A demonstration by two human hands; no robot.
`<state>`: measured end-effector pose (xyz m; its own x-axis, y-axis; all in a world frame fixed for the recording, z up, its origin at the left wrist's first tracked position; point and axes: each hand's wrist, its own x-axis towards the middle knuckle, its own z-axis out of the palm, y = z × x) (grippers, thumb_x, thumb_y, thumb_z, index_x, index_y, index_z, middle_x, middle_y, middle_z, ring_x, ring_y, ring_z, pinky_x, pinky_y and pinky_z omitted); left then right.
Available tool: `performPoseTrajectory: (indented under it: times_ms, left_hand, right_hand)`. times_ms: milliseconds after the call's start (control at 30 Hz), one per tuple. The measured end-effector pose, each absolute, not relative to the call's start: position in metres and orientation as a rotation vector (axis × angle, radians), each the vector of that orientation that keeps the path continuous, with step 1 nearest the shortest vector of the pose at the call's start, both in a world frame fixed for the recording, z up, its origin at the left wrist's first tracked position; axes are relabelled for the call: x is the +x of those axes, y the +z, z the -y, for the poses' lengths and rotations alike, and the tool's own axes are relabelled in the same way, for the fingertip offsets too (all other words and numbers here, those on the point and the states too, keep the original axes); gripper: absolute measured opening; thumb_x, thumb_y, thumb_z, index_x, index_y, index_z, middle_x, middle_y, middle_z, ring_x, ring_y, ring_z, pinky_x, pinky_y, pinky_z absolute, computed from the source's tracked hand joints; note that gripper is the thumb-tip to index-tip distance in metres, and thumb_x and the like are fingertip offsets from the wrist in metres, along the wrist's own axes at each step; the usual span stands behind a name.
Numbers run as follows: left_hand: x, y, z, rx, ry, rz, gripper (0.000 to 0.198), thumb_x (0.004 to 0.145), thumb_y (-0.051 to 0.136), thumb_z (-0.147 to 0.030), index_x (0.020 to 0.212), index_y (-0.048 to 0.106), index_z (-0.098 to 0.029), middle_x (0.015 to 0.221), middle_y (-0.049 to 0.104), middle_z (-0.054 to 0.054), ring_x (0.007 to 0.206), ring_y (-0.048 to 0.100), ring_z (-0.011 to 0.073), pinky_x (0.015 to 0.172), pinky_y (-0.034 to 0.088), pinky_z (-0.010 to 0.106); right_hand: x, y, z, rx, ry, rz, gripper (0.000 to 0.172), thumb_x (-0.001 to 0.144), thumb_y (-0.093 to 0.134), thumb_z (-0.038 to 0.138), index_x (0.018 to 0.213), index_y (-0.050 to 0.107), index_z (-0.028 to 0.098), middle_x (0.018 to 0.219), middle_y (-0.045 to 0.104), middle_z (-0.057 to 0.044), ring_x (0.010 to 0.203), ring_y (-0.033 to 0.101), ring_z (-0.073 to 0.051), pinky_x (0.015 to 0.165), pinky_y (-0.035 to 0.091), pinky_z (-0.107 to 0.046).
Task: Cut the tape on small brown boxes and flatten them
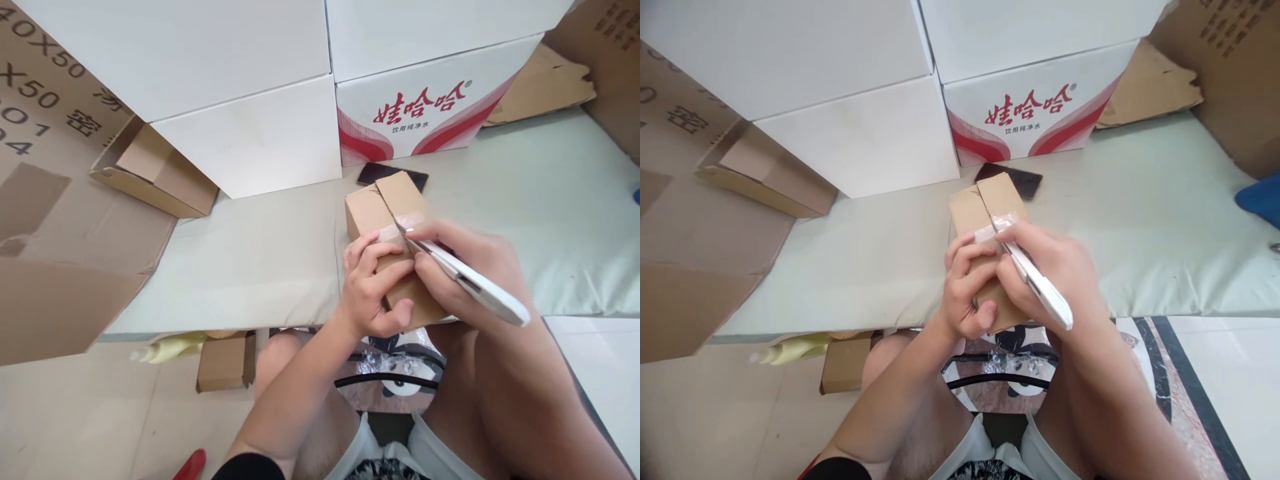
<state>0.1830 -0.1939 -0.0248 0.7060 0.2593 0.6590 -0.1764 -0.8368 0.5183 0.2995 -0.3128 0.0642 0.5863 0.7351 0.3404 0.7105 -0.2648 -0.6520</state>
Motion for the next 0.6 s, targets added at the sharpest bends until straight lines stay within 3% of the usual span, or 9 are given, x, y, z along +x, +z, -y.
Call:
performPoseTrajectory:
  times_ms: [600]
  left_hand:
    - [0.1830,-0.0216,0.1944,2.335,1.098,-0.048,0.054,0.089,0.042,-0.056,0.115,0.076,-0.023,0.120,0.068,0.011,0.137,0.050,0.0345,0.120,0.037,0.054]
  right_hand:
    - [0.3002,0.0655,0.3134,-1.998,0.045,1.146,0.008,0.078,0.056,0.025,0.082,0.064,0.026,0.064,0.066,0.001,0.052,0.055,-0.015,0.053,0.041,-0.028]
